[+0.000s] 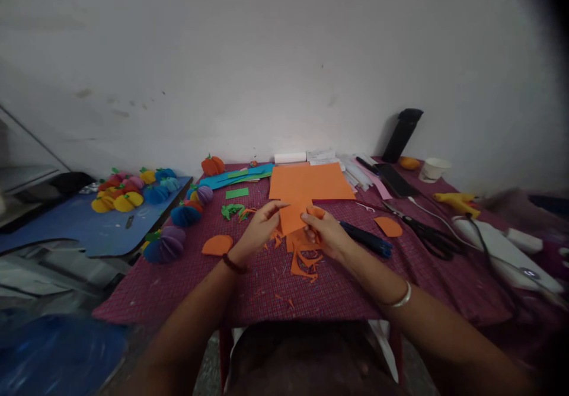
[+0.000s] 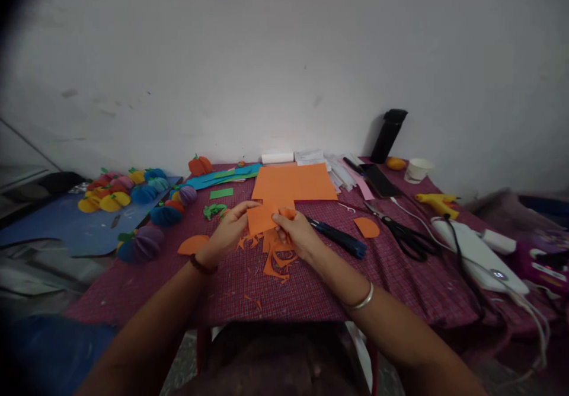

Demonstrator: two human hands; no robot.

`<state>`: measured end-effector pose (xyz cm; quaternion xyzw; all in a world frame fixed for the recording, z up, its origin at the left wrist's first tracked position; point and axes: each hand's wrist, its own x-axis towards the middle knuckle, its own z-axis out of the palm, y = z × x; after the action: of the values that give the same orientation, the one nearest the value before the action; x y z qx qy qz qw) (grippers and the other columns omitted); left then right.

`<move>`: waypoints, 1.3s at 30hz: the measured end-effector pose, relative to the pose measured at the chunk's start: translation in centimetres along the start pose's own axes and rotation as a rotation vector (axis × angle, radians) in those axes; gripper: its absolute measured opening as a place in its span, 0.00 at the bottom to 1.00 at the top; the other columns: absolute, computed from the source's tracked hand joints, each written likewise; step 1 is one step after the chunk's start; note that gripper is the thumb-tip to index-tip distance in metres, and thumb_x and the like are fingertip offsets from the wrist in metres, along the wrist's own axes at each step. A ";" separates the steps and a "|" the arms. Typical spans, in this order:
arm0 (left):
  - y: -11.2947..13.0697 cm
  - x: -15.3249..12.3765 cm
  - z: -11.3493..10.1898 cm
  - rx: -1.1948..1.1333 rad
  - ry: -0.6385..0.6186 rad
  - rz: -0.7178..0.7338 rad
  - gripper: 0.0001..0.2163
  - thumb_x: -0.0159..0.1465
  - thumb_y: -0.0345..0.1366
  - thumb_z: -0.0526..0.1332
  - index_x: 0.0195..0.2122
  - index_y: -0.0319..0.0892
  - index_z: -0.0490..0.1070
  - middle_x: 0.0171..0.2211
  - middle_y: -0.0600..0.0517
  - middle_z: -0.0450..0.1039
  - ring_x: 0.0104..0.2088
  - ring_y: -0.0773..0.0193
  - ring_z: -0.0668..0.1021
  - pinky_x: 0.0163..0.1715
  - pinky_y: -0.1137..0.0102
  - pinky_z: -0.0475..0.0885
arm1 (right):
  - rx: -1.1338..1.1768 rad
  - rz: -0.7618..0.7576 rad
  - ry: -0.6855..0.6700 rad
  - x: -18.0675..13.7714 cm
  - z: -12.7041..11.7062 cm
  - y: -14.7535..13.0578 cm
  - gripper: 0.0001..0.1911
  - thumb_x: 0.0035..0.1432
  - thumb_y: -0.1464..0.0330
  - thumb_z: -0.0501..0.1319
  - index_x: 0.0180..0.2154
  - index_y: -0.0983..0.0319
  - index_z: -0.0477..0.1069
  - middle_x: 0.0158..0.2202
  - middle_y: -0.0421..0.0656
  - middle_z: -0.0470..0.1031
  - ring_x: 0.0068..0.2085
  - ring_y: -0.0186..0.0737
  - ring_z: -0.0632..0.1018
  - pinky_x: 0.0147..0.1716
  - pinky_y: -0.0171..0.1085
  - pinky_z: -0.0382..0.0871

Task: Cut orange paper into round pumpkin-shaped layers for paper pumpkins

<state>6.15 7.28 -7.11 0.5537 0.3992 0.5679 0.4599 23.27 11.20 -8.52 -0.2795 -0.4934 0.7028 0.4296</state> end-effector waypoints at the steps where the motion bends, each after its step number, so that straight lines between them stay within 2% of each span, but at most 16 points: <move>1: 0.1 -0.1 -0.1 -0.003 -0.033 -0.004 0.15 0.62 0.45 0.60 0.45 0.40 0.74 0.44 0.45 0.76 0.42 0.60 0.77 0.44 0.67 0.70 | 0.046 0.011 -0.002 0.1 -0.1 -0.1 0.19 0.45 0.60 0.70 0.24 0.61 0.62 0.14 0.31 0.63 0.13 0.24 0.60 0.13 0.27 0.51; 3: 0.4 -0.4 -0.2 -0.008 -0.135 0.012 0.20 0.63 0.49 0.58 0.44 0.38 0.74 0.42 0.43 0.76 0.41 0.58 0.77 0.41 0.67 0.70 | 0.118 0.039 -0.005 0.2 -0.3 -0.2 0.18 0.45 0.60 0.70 0.25 0.60 0.63 0.13 0.30 0.62 0.13 0.25 0.60 0.13 0.27 0.51; 7: 1.0 -0.6 0.0 -0.063 -0.287 -0.009 0.26 0.51 0.52 0.68 0.45 0.37 0.74 0.41 0.43 0.77 0.41 0.55 0.78 0.40 0.67 0.71 | 0.211 0.075 -0.039 0.6 -0.6 0.2 0.17 0.46 0.58 0.69 0.25 0.61 0.65 0.12 0.32 0.62 0.14 0.27 0.61 0.14 0.28 0.54; 11: 1.1 -0.6 0.4 -0.062 -0.248 -0.079 0.22 0.47 0.44 0.72 0.41 0.37 0.76 0.39 0.45 0.77 0.39 0.57 0.78 0.42 0.65 0.70 | 0.279 0.123 -0.078 0.8 -0.8 0.6 0.18 0.45 0.55 0.68 0.23 0.61 0.67 0.12 0.33 0.62 0.14 0.28 0.61 0.14 0.29 0.54; 16: 0.7 -0.5 0.2 -0.046 -0.210 -0.050 0.16 0.48 0.42 0.72 0.34 0.38 0.76 0.33 0.49 0.76 0.36 0.61 0.76 0.40 0.68 0.69 | 0.284 0.201 -0.060 0.8 -0.7 0.5 0.16 0.42 0.57 0.69 0.23 0.61 0.69 0.15 0.35 0.66 0.16 0.30 0.64 0.17 0.31 0.59; 21: 0.3 -0.5 0.2 -0.073 -0.227 -0.021 0.17 0.45 0.42 0.74 0.32 0.38 0.75 0.32 0.50 0.74 0.34 0.62 0.75 0.38 0.68 0.69 | 0.269 0.193 -0.016 0.8 -0.6 0.6 0.15 0.40 0.58 0.70 0.25 0.61 0.71 0.18 0.37 0.71 0.19 0.33 0.69 0.22 0.34 0.65; 24: 0.1 -0.6 0.3 -0.053 -0.236 -0.005 0.17 0.44 0.41 0.74 0.31 0.38 0.74 0.31 0.50 0.73 0.34 0.62 0.75 0.38 0.68 0.69 | 0.270 0.170 -0.042 0.8 -0.6 0.8 0.14 0.42 0.59 0.70 0.25 0.61 0.71 0.18 0.37 0.71 0.19 0.33 0.69 0.22 0.33 0.65; 33: 0.1 -0.9 0.5 0.080 -0.242 0.017 0.15 0.51 0.43 0.70 0.34 0.38 0.74 0.31 0.50 0.73 0.35 0.61 0.75 0.39 0.67 0.70 | 0.304 0.155 -0.051 0.6 -0.5 0.7 0.12 0.44 0.62 0.70 0.25 0.62 0.71 0.19 0.37 0.72 0.19 0.30 0.69 0.20 0.31 0.63; 36: -0.2 -0.9 0.4 0.099 -0.267 0.034 0.17 0.50 0.43 0.71 0.38 0.39 0.74 0.35 0.49 0.74 0.38 0.59 0.75 0.42 0.65 0.70 | 0.324 0.170 -0.045 0.7 -0.4 0.7 0.13 0.42 0.62 0.71 0.25 0.62 0.72 0.20 0.37 0.73 0.20 0.31 0.70 0.20 0.32 0.65; 39: -0.3 -1.1 0.6 0.171 -0.262 0.102 0.21 0.49 0.41 0.72 0.44 0.40 0.74 0.42 0.47 0.73 0.44 0.56 0.74 0.47 0.64 0.68 | 0.306 0.121 -0.010 0.8 -0.3 0.7 0.14 0.40 0.61 0.72 0.26 0.61 0.71 0.19 0.36 0.72 0.19 0.31 0.70 0.19 0.32 0.65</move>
<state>6.77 6.29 -7.67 0.6797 0.3539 0.4776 0.4297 22.94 11.90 -9.31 -0.2363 -0.3652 0.7957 0.4215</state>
